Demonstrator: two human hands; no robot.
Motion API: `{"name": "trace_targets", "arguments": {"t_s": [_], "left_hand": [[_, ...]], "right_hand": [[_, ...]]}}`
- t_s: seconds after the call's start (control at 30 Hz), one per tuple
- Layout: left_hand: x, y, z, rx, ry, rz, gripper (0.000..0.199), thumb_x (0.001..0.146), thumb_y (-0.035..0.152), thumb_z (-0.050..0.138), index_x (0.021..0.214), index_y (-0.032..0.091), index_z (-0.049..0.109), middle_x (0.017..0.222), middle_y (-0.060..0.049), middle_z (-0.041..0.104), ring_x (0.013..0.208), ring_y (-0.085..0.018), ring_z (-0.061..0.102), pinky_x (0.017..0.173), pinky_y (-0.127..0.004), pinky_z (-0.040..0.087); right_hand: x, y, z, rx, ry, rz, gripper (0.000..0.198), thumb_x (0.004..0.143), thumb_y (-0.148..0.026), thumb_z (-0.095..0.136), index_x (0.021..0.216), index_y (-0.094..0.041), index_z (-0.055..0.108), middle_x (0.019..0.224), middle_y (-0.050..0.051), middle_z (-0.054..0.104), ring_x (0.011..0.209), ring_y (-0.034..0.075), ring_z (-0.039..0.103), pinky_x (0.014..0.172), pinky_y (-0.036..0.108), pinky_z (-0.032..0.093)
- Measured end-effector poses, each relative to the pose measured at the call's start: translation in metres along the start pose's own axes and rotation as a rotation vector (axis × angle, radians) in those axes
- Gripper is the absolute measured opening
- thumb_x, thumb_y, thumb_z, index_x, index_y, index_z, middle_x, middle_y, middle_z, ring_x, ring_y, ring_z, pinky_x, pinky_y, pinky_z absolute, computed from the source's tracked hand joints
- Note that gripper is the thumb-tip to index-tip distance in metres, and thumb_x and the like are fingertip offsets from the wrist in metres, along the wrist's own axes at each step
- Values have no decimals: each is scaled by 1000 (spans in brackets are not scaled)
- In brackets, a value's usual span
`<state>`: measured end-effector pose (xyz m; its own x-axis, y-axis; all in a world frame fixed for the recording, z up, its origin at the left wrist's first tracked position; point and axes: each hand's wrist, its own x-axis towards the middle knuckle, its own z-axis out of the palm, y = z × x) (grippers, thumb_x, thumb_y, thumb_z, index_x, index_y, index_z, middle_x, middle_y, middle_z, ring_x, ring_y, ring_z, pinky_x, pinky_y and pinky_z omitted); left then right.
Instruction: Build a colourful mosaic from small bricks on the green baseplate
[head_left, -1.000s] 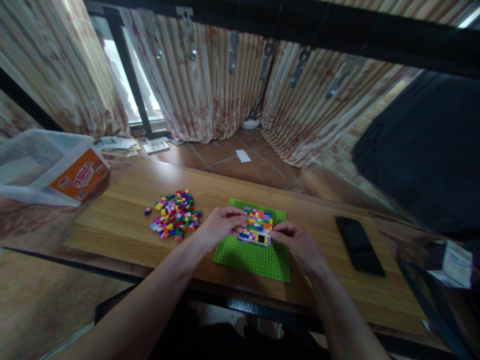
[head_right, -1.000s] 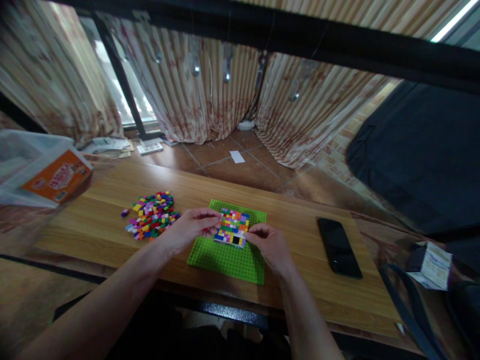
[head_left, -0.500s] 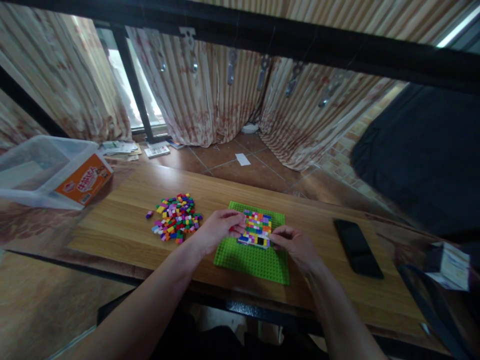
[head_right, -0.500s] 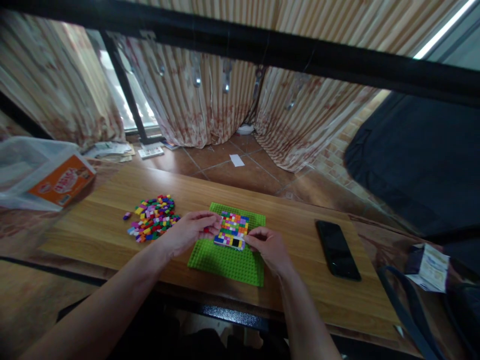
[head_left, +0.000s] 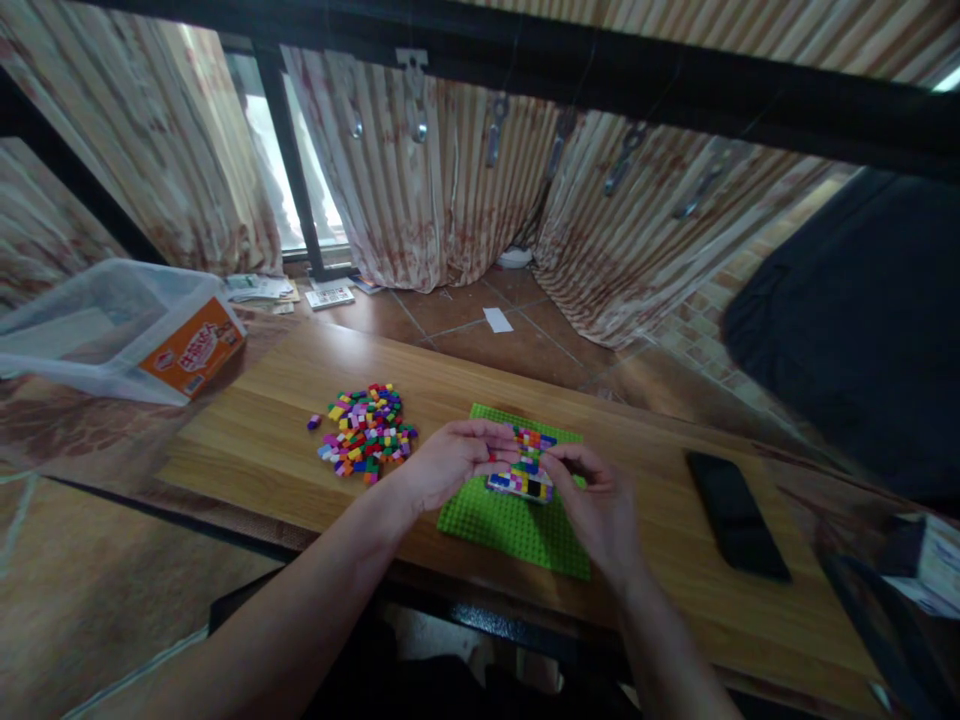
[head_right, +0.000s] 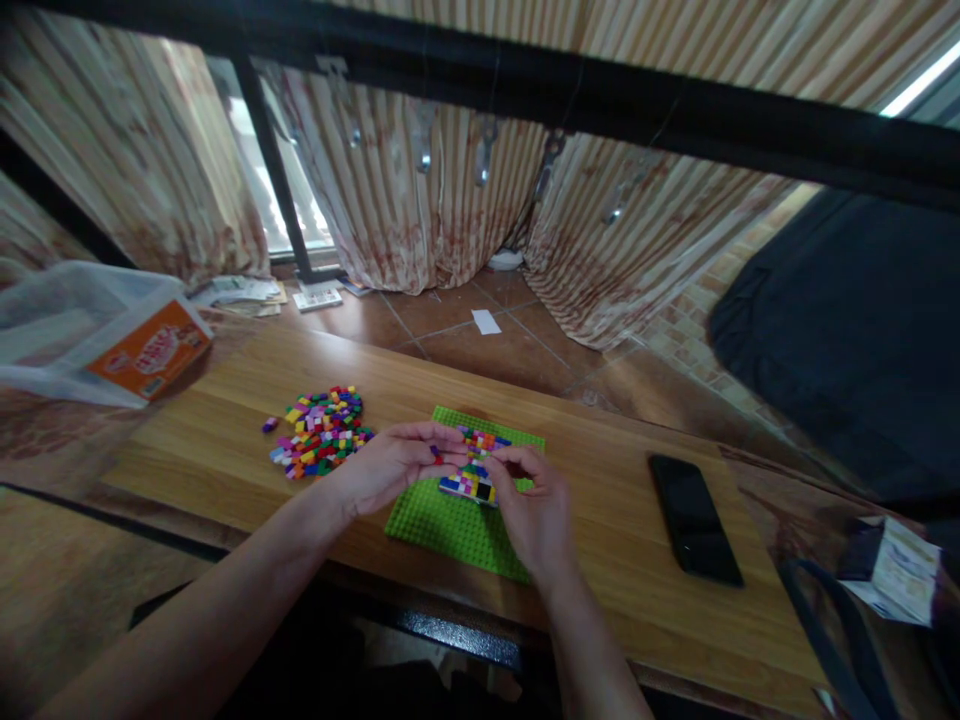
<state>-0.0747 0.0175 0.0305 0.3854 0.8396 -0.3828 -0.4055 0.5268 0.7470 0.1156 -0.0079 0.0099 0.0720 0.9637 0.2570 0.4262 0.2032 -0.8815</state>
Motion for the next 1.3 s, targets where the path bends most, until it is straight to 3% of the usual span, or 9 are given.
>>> {"name": "trace_targets", "arguments": {"t_s": [0.13, 0.27, 0.43, 0.9, 1.1, 1.2, 1.3], "left_hand": [[2, -6, -2, -32, -73, 25, 36, 63, -8, 50, 90, 8, 68, 92, -10, 73, 88, -15, 69, 88, -28, 52], [3, -10, -6, -22, -150, 36, 33, 66, -1, 59, 95, 9, 70, 94, -9, 72, 86, -14, 67, 84, -27, 52], [1, -10, -4, -2, -236, 31, 36, 67, 3, 64, 101, 12, 72, 100, -10, 71, 86, -14, 66, 83, -26, 50], [-1, -8, 3, -22, -245, 56, 38, 68, 3, 67, 104, 13, 71, 109, -11, 69, 89, -14, 66, 83, -26, 49], [3, -12, -3, 14, -223, 27, 29, 69, 14, 76, 98, 11, 72, 92, -7, 72, 79, -12, 66, 83, -28, 50], [2, -10, -4, 139, -188, -3, 27, 72, 25, 77, 95, 12, 71, 80, -5, 70, 71, -11, 63, 72, -25, 49], [-1, -6, -3, 304, -148, 3, 21, 75, 31, 73, 84, 13, 70, 67, 0, 63, 63, -9, 57, 57, -20, 39]], "right_hand": [[-8, -10, 11, -73, -57, -161, 12, 85, -35, 66, 85, -25, 72, 93, 3, 68, 90, 19, 64, 82, 34, 51], [-11, -10, 19, -139, -66, -228, 12, 85, -34, 68, 91, -26, 74, 105, 6, 66, 103, 22, 62, 92, 40, 50], [-12, -4, 21, -173, -59, -243, 12, 84, -33, 67, 93, -28, 75, 112, 7, 62, 110, 24, 58, 94, 43, 49], [-16, -6, 24, -153, -36, -241, 12, 87, -33, 64, 92, -28, 75, 120, 7, 59, 114, 25, 55, 98, 45, 46], [-15, -5, 22, -131, -7, -229, 14, 88, -33, 61, 92, -28, 73, 118, 6, 60, 114, 25, 56, 98, 46, 47], [-15, -6, 21, -134, 14, -214, 13, 88, -34, 61, 92, -27, 72, 116, 7, 61, 113, 24, 57, 98, 46, 47], [-14, -6, 20, -139, 16, -221, 13, 88, -33, 61, 94, -27, 72, 116, 7, 62, 112, 24, 58, 98, 45, 47]]}}
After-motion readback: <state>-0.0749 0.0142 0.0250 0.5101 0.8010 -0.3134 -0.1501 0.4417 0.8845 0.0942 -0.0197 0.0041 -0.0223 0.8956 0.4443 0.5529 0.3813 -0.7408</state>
